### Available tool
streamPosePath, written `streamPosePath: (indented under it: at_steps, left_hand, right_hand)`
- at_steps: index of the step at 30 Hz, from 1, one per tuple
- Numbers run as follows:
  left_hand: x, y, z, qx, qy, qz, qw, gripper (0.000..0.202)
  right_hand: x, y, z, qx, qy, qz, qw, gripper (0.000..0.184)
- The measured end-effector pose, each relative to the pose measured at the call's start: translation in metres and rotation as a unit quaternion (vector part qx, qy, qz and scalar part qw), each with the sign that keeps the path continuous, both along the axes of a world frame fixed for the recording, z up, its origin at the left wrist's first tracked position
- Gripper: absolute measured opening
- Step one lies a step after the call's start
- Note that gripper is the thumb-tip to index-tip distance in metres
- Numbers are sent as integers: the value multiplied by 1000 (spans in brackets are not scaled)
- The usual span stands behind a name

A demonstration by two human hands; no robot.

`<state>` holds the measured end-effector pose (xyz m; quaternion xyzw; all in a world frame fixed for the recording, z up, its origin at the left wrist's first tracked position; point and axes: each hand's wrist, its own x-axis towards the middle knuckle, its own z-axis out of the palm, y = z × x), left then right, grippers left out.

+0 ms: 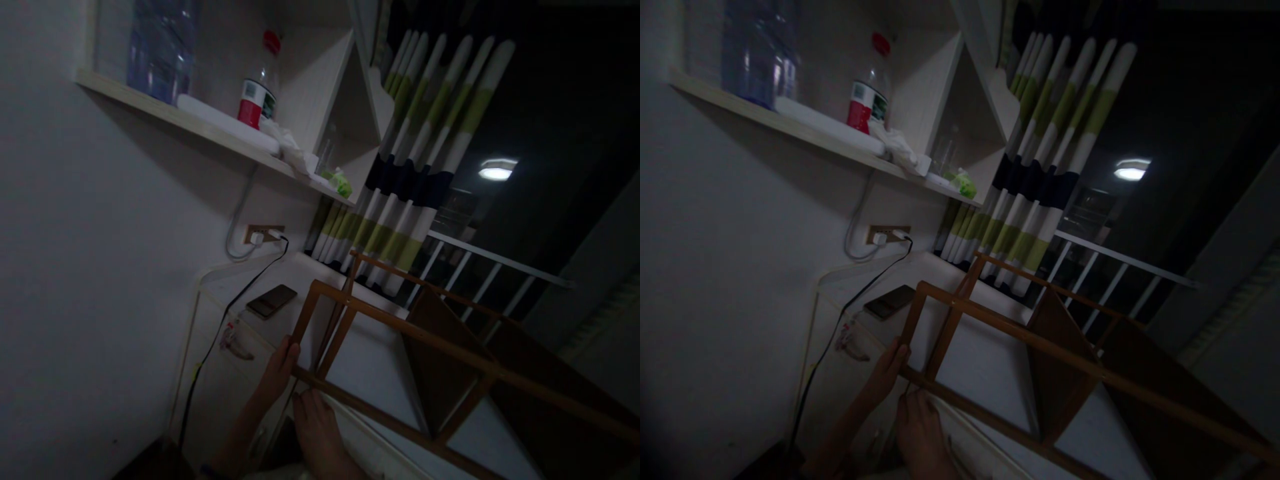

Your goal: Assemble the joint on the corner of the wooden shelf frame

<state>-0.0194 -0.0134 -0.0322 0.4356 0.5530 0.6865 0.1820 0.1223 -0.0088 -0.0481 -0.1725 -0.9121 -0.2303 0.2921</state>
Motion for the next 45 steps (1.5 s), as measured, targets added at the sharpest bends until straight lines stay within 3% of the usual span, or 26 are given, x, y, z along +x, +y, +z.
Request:
streamPosePath:
  at_steps: [4, 10, 14, 19, 27, 35, 45]
  left_hand:
    - [0, 0, -1, 0, -3, -5, 1000, 32]
    - [-1, 2, -2, 8, -17, -4, 1000, 33]
    - [0, -1, 2, 5, -24, 14, 1000, 36]
    - [0, 0, 1, 3, -24, 6, 1000, 36]
    - [0, 0, 0, -12, -3, 7, 1000, 37]
    - [1, -2, 4, 1, 5, -19, 1000, 34]
    - [1, 0, -1, -1, -17, -10, 1000, 35]
  right_hand:
    - [-3, -2, 2, -24, 42, -27, 998, 43]
    - [0, 2, 6, -73, 94, -29, 992, 46]
    - [2, 0, 14, -113, 103, -87, 984, 35]
    - [5, -4, 29, -148, 41, -205, 967, 5]
    - [8, -14, 38, -192, -70, -268, 942, 18]
    - [2, -21, 31, -145, -93, -257, 951, 26]
    - [-3, -20, 23, -43, -18, -254, 966, 15]
